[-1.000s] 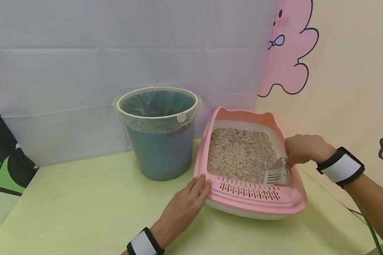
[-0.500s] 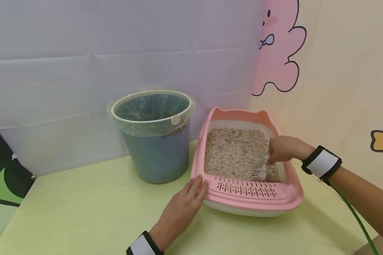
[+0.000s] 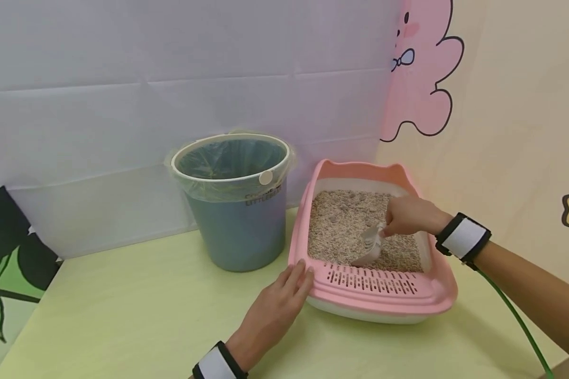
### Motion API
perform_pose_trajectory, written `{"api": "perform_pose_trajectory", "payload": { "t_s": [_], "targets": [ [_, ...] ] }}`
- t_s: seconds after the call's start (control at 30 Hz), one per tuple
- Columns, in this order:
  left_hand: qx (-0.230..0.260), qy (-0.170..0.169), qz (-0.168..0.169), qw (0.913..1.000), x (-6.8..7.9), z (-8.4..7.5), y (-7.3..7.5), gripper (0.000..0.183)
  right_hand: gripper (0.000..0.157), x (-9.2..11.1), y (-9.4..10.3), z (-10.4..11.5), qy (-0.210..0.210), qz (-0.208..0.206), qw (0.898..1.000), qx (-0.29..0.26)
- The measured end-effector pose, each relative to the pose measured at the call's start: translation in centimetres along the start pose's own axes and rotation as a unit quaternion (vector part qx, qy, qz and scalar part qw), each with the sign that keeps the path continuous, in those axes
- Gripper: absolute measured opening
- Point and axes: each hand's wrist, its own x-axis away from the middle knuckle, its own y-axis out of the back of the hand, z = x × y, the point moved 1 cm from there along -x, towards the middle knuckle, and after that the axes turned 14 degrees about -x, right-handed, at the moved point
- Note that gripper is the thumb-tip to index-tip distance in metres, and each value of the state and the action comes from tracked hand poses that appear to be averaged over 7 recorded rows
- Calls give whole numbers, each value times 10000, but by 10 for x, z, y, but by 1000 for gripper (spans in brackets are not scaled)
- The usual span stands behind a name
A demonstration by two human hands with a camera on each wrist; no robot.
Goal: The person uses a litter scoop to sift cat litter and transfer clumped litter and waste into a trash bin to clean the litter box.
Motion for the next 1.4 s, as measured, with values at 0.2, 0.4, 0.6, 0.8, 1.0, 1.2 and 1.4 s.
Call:
{"api": "perform_pose_trajectory", "payload": {
  "t_s": [0.2,0.4,0.6,0.8,1.0,1.2,1.4],
  "targets": [
    [2,-38,-2,10000,-1,-2,1,56,49,-21,-8,2,442,-32,9990,-102],
    [-19,-26,-35,10000,-2,-1,1,56,47,-54,-21,5,533,142,9957,-745],
    [-138,-102,-218,9996,-2,-3,-1,48,46,-78,-31,-6,1155,215,9857,-1207],
    [-43,-95,-149,9998,-1,-2,-1,50,17,-81,-21,-21,1233,-160,9860,-1115],
    [-51,13,-113,9999,-3,0,0,57,27,-70,-8,-32,774,-333,9818,-1701],
    [16,12,-37,10000,-3,-2,1,57,25,-49,1,-46,729,-164,9642,-2546],
    [64,23,68,10000,-2,-2,3,59,22,-27,8,-65,521,-312,9494,-3080]
  ]
}}
